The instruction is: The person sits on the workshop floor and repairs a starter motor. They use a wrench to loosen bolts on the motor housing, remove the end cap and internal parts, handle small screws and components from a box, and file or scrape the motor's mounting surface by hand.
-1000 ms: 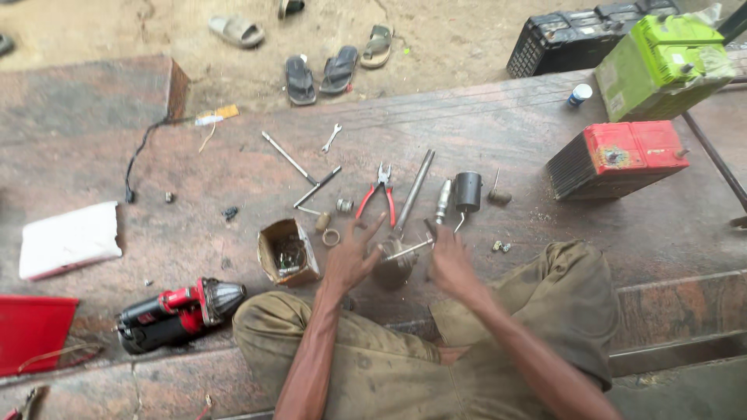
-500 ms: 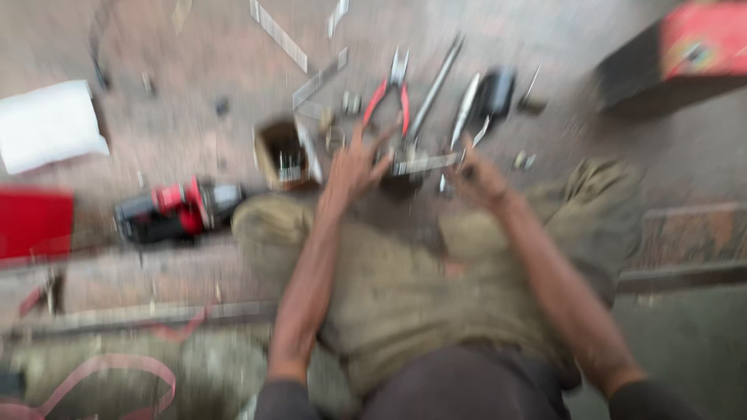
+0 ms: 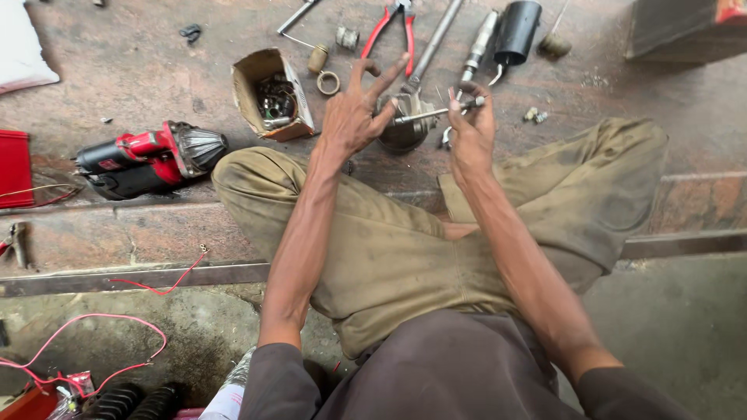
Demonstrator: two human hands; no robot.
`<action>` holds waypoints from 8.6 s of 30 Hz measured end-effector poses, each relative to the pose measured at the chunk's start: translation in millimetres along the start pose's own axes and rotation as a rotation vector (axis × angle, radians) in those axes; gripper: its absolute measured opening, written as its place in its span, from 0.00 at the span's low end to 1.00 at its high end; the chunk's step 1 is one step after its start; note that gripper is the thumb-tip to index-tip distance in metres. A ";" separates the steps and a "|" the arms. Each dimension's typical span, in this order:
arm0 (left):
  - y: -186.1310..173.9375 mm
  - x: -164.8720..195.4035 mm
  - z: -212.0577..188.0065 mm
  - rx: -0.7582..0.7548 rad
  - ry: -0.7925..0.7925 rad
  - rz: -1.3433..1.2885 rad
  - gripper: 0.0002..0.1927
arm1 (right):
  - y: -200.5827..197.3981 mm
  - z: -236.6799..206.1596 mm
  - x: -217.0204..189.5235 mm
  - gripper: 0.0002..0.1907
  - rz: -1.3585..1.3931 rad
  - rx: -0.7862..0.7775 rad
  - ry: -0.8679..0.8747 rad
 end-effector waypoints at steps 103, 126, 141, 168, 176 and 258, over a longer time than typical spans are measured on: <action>-13.0 28.9 12.3 -0.098 -0.120 -0.036 0.33 | -1.3 35.3 -44.2 0.30 -0.992 -0.546 -0.353; -13.0 20.2 8.6 -0.046 -0.086 -0.016 0.33 | -18.2 31.6 -44.7 0.22 -1.246 -0.592 0.118; -17.5 14.0 5.5 -0.016 -0.019 -0.053 0.34 | -56.4 34.2 -36.3 0.43 -0.277 -0.221 0.687; -18.9 19.6 5.2 0.025 0.050 -0.073 0.33 | -38.9 55.5 -45.3 0.21 -0.348 -0.325 0.694; -12.8 15.6 6.9 0.000 0.013 -0.033 0.33 | -56.3 63.1 -30.4 0.17 -0.770 -0.648 -0.140; -7.4 -48.3 -13.2 -0.105 -0.048 -0.185 0.39 | -27.6 48.9 -54.6 0.23 -0.573 -0.692 -0.137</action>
Point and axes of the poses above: each hand's wrist, its own z-axis towards the middle knuckle, its own y-axis out of the palm, x = y × z, the point moved 5 cm from there along z, towards the middle knuckle, and after that the axes turned 13 degrees about -y, right-handed, at the moved point
